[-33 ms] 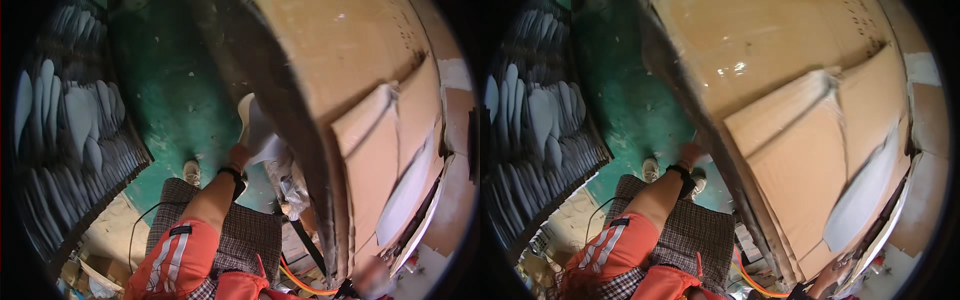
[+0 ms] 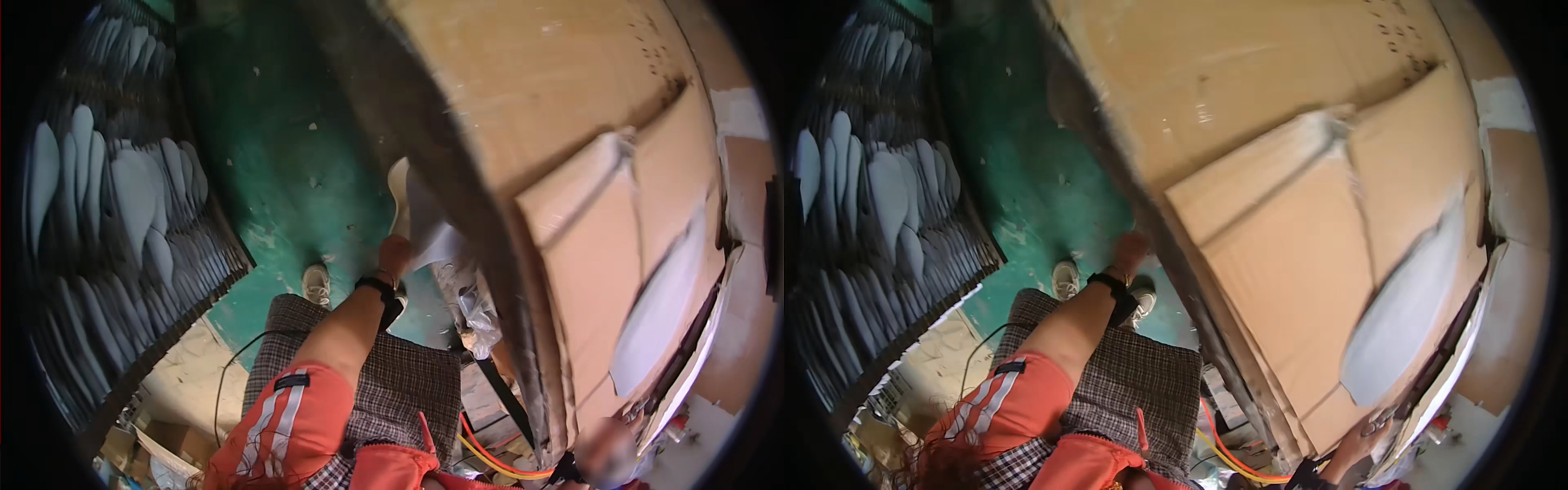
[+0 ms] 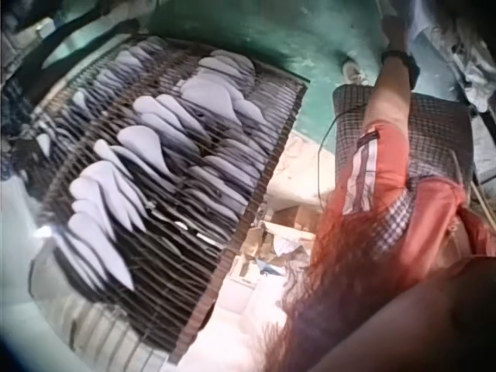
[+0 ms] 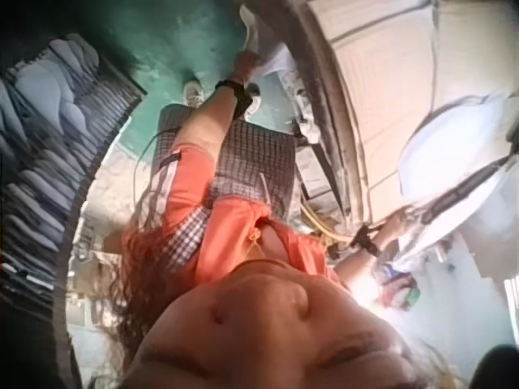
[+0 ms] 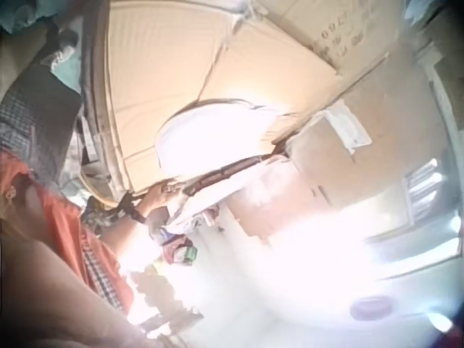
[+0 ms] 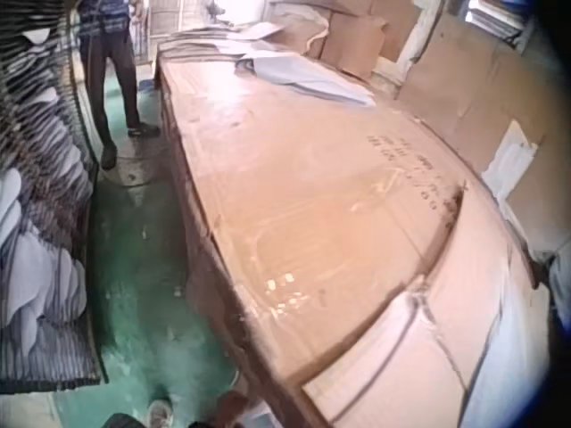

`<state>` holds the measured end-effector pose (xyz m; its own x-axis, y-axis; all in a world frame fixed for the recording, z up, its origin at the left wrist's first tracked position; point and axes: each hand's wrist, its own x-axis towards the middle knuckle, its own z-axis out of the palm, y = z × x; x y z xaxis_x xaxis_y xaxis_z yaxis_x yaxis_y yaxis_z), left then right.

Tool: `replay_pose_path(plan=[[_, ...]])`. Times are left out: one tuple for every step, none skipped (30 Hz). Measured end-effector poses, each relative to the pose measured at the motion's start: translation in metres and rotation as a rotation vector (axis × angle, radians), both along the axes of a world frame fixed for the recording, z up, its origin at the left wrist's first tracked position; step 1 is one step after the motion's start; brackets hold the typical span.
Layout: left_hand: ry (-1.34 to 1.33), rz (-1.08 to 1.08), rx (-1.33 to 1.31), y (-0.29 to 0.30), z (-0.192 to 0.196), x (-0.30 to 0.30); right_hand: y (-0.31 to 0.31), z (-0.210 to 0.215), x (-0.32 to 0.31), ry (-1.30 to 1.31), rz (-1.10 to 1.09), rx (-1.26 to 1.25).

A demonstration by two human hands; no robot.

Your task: The person repeatedly picks up grey shoe insoles and white foam pads from a rack and table. They use a handheld pneumatic tool to apply adhesive or fasten the foam pad to the insole, then place the assembled unit back onto the rack. The process is repetitive and involves handling multiple shoe components.

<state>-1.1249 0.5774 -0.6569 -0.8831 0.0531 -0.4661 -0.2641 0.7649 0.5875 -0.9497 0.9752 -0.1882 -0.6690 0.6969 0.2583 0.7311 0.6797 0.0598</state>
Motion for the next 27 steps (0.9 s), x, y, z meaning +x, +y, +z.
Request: replay_pose_path(plan=[[0.109, 0.151, 0.203, 0.003, 0.029, 0.000, 0.002, -0.002, 0.006, -0.060, 0.036, 0.171], [0.188, 0.275, 0.389, 0.003, 0.062, 0.001, -0.012, 0.005, -0.003, 0.024, 0.044, 0.019], [0.277, 0.383, 0.578, 0.003, 0.097, 0.002, -0.014, 0.010, -0.004, -0.017, 0.070, 0.075], [0.334, 0.452, 0.753, -0.003, 0.136, 0.004, -0.022, 0.017, -0.014, -0.016, -0.108, -0.018], [0.033, 0.598, 0.904, -0.015, 0.179, 0.010, 0.008, 0.010, 0.000, -0.020, 0.146, 0.120], [-0.293, 0.706, 1.008, -0.032, 0.220, 0.012, -0.006, 0.015, -0.008, 0.020, 0.187, 0.002], [-0.308, 0.721, 0.990, -0.048, 0.260, 0.011, -0.022, 0.024, -0.016, 0.018, 0.047, -0.144], [-0.278, 0.838, 0.886, -0.049, 0.331, 0.009, -0.004, 0.017, -0.002, 0.045, 0.044, -0.163], [-0.213, 0.541, 0.969, -0.087, 0.345, 0.024, -0.008, 0.032, -0.004, 0.080, 0.095, -0.188], [-0.202, 0.486, 0.952, -0.101, 0.393, 0.024, -0.002, 0.038, -0.003, 0.137, 0.106, -0.195], [-0.212, 0.511, 0.974, -0.103, 0.457, 0.021, -0.001, 0.047, -0.005, 0.173, 0.060, -0.186], [-0.046, 0.420, 1.048, -0.108, 0.499, 0.021, 0.004, 0.060, -0.011, 0.136, 0.021, -0.198], [-0.066, 0.370, 1.127, -0.117, 0.536, 0.018, 0.008, 0.072, -0.014, 0.089, -0.023, -0.213], [-0.103, 0.375, 1.149, -0.120, 0.569, 0.018, 0.013, 0.079, -0.015, 0.036, -0.059, -0.239], [-0.132, 0.377, 1.174, -0.113, 0.612, 0.020, 0.009, 0.094, -0.018, 0.094, 0.055, -0.212], [-0.146, 0.392, 1.210, -0.105, 0.647, 0.024, 0.000, 0.120, -0.030, 0.159, 0.188, -0.173], [-0.131, 0.305, 1.300, -0.100, 0.667, 0.026, -0.010, 0.135, -0.044, 0.223, 0.317, -0.140], [-0.116, 0.335, 1.340, -0.092, 0.683, 0.029, -0.030, 0.142, -0.064, 0.318, 0.468, -0.338], [-0.098, 0.351, 1.374, -0.069, 0.707, 0.031, -0.054, 0.146, -0.077, 0.425, 0.608, -0.539], [-0.094, 0.348, 1.407, -0.045, 0.726, 0.028, -0.081, 0.144, -0.082, 0.422, 0.616, -0.764], [-0.117, 0.274, 1.468, -0.026, 0.738, 0.022, -0.102, 0.126, -0.088, 0.464, 0.564, -1.120], [-0.144, 0.226, 1.479, -0.002, 0.749, 0.013, -0.114, 0.107, -0.097, 0.505, 0.516, -1.461], [-0.158, 0.196, 1.494, 0.023, 0.758, 0.004, -0.119, 0.103, -0.106, 0.654, 0.488, -1.907], [-0.174, 0.160, 1.510, 0.045, 0.768, -0.010, -0.121, 0.103, -0.114, 0.799, 0.451, -2.351], [-0.173, 0.053, 1.507, 0.062, 0.768, -0.030, -0.119, 0.105, -0.121, 0.912, 0.396, -2.810], [-0.159, -0.019, 1.490, 0.070, 0.762, -0.050, -0.115, 0.122, -0.129, 1.017, 0.391, -2.665], [-0.175, -0.035, 1.500, 0.079, 0.756, -0.070, -0.103, 0.157, -0.140, 1.123, 0.370, -2.510]])
